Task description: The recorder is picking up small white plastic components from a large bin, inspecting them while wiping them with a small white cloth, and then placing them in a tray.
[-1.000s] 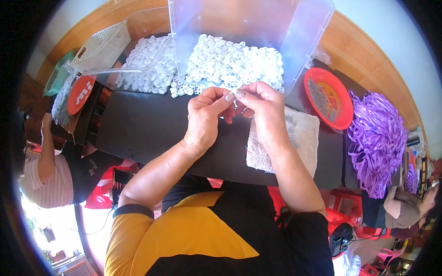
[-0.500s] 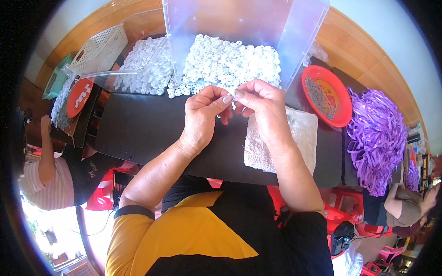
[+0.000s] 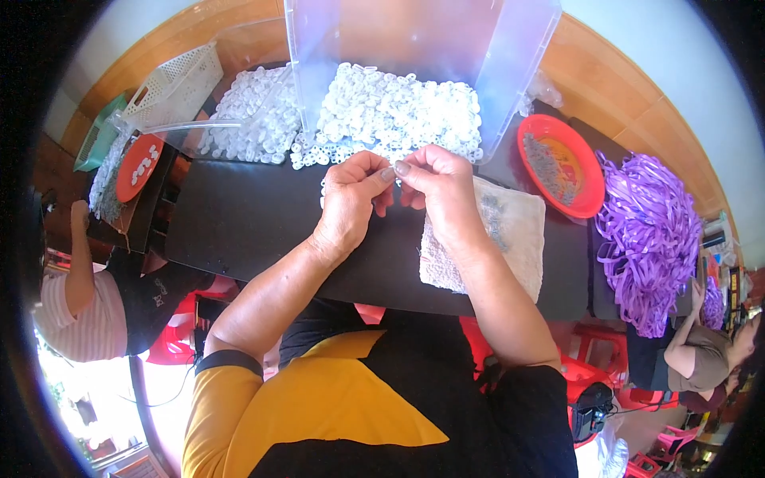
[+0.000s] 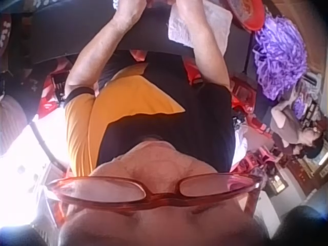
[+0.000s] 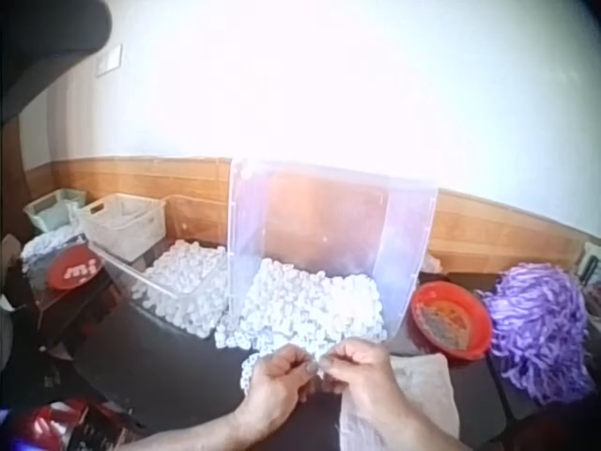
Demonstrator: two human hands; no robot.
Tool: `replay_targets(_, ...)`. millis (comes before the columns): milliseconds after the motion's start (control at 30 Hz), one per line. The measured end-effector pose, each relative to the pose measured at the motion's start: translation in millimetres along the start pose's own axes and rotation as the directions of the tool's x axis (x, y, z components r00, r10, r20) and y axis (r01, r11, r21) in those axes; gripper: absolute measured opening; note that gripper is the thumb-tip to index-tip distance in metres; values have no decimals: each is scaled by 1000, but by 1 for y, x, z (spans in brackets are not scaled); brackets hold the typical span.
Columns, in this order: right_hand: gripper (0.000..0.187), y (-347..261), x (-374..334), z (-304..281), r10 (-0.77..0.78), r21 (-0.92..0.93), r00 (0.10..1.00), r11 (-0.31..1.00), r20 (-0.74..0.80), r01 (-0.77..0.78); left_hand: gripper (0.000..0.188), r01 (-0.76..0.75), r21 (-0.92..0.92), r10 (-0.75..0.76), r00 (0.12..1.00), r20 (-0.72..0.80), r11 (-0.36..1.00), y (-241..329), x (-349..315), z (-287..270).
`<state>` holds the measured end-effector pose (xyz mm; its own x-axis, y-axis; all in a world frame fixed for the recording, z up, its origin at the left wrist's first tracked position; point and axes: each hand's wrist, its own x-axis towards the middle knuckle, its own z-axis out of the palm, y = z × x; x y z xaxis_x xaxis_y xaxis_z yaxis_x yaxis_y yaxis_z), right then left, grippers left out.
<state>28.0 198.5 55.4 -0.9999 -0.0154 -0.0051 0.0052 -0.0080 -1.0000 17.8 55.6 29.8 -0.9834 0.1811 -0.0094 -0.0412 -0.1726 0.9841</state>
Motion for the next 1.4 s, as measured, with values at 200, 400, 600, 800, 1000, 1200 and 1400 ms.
replay_targets(200, 13, 1, 2, -1, 13, 58, 1000, 998, -22, -12, 11, 14, -186, -12, 1000, 8, 983, -3, 2, 1)
replay_targets(400, 14, -1, 0, -6, 26, 11, 998, 1000, -51, -25, 12, 11, -182, -4, 999, 43, 983, -2, 3, 1)
replay_targets(600, 12, -8, -4, -8, 32, -48, 998, 998, -63, -35, 19, 17, -264, -32, 998, -53, 964, 1, 5, -7)
replay_targets(800, 14, 22, -10, -6, -326, -718, 932, 611, 156, 334, 18, -45, -365, -31, 979, -199, 930, 8, 11, -13)
replay_targets(1000, 16, 34, -16, -3, -424, -848, 776, 32, 467, 528, 18, -10, -359, -60, 981, -184, 933, 10, 12, -13)
replay_targets(1200, 12, 34, -14, 0, -418, -817, 726, -72, 546, 573, 18, 7, -355, -68, 985, -160, 935, 6, 10, -14)
replay_targets(1400, 14, 43, -13, -4, -388, -820, 747, -42, 540, 571, 18, 31, -354, -85, 987, -139, 935, 6, 7, -12)
